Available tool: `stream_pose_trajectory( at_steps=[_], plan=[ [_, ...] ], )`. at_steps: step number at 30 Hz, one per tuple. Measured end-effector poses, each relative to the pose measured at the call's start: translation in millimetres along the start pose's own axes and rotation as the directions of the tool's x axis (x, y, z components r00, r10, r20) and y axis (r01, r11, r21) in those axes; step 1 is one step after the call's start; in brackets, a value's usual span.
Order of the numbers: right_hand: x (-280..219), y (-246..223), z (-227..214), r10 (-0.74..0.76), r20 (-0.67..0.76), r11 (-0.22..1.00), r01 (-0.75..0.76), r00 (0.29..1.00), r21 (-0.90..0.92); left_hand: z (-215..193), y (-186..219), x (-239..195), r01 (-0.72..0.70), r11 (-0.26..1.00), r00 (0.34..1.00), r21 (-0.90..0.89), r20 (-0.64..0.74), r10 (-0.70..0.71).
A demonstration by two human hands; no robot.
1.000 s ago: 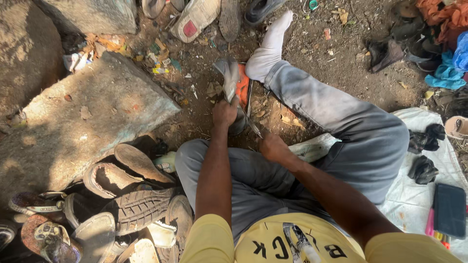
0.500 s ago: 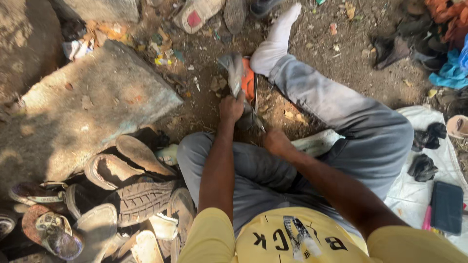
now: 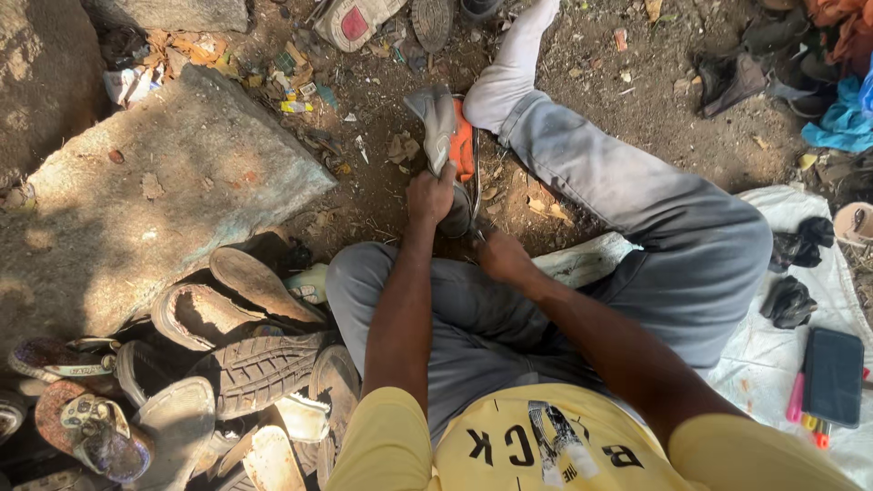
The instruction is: The person sits on the ground and uses a knife to scrape and clean the soles and sides of several worn shoes. They handle multiple shoes one at a time, turning them over to access different areas, and place them back into a pile after treatment.
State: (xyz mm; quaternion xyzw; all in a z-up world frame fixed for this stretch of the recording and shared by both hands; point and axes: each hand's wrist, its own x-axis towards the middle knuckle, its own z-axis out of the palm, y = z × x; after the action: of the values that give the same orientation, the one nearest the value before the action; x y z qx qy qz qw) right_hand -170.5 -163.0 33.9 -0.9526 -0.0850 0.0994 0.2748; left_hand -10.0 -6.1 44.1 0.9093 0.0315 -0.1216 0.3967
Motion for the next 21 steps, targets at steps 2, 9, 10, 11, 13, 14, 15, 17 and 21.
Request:
stream_pose_trajectory(
  at_steps=[2, 9, 10, 11, 13, 14, 15, 17, 21],
  plan=[
    [-14.0, -16.7, 1.7, 0.107, -0.014, 0.986, -0.104, 0.994, 0.13, -2.5, -5.0, -0.2, 0.008, 1.0, 1.0, -0.012, -0.004, -0.008],
    [-42.1, -50.5, -37.2, 0.412, 0.141, 0.89, -0.431, 0.9, 0.15, -2.1, 7.7, -4.5, 0.138, 0.969, 0.99, -0.204, 0.034, -0.134],
    [-25.8, -47.7, -37.0, 0.431, 0.135, 0.88, -0.449, 0.892, 0.157, -0.5, 12.3, -4.4, 0.105, 0.972, 0.994, -0.209, 0.016, -0.104],
    [-16.2, -48.6, -33.3, 0.442, 0.139, 0.87, -0.461, 0.886, 0.174, 2.5, 13.0, -10.9, 0.08, 0.975, 0.997, -0.205, 0.002, -0.082],
    [-19.0, -57.0, -29.4, 0.461, 0.145, 0.854, -0.482, 0.876, 0.196, 1.1, 11.3, -14.9, 0.098, 0.972, 0.995, -0.214, -0.003, -0.101],
    [-29.9, -64.2, -29.7, 0.475, 0.146, 0.845, -0.496, 0.868, 0.2, -2.3, 10.0, -13.9, 0.14, 0.964, 0.99, -0.227, 0.006, -0.142],
    [-48.3, -69.9, -32.5, 0.493, 0.178, 0.831, -0.522, 0.852, 0.192, -2.0, 10.4, -15.1, 0.19, 0.95, 0.981, -0.247, 0.018, -0.192],
    [-77.1, -76.5, -37.5, 0.49, 0.201, 0.833, -0.524, 0.848, 0.18, 1.4, 16.0, -12.3, 0.192, 0.948, 0.981, -0.254, 0.064, -0.182],
    [-58.8, -58.1, -23.5, 0.546, 0.188, 0.807, -0.573, 0.816, 0.142, 3.7, 25.0, -21.7, 0.106, 0.924, 0.991, -0.367, -0.038, -0.129]
  ],
)
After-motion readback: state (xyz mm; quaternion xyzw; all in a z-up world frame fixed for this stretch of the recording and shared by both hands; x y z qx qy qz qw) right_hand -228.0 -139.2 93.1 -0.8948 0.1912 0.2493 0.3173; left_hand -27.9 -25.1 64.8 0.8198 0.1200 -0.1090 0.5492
